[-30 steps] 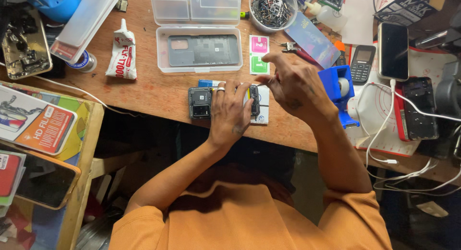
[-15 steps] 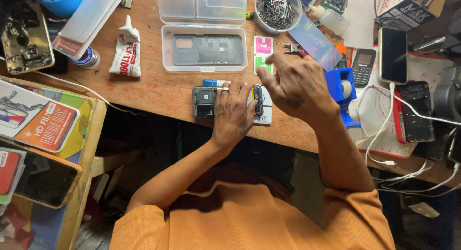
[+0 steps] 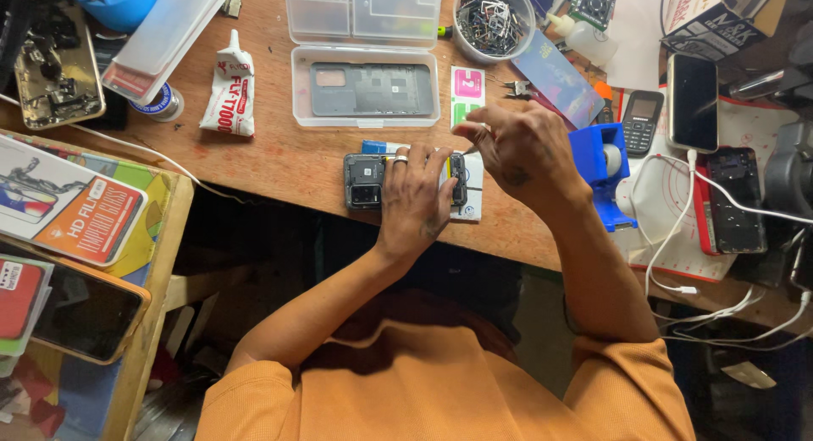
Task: The person uses a screwdriver to remove screws from a disassembled smartphone and then applies adhesive from a tube along the phone's frame. The phone remains open on the workbench throughout the clip.
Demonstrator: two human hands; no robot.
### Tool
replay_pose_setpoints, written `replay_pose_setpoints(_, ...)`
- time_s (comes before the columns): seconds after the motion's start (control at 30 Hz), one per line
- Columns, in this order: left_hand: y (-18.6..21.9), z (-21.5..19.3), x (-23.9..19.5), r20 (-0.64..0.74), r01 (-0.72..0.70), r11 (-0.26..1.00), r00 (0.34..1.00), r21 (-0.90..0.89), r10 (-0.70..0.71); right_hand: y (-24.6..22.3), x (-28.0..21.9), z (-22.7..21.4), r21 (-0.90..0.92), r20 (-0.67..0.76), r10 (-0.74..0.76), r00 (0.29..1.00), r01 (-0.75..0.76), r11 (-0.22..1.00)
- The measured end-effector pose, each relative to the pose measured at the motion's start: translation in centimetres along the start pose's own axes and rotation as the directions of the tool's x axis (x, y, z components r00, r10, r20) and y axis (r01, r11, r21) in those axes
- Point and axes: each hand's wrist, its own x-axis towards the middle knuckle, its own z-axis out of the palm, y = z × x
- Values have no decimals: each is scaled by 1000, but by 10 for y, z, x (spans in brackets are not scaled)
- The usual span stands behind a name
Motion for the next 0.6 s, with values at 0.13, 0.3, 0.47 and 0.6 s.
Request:
replay_pose_setpoints(0.13,0,1,-1,25,25,1000,999,-7,-25,0,-6,1,18,-48,18,999,-17,1000)
replay_pose_setpoints(0.3,0,3,0,16,18,1000,1000,25,-19,3,-7,3,18,-52,-27,998,28,999)
replay_pose_setpoints(0.47,0,4,1,5,15,999,1000,46,-15,8,-9,3,97,-84,-111,990,119,988)
replay_pose_setpoints(0.6,3,1,-1,0,13,1000,1000,26,-13,5,-11,1,196,-101,-131,986,149,969)
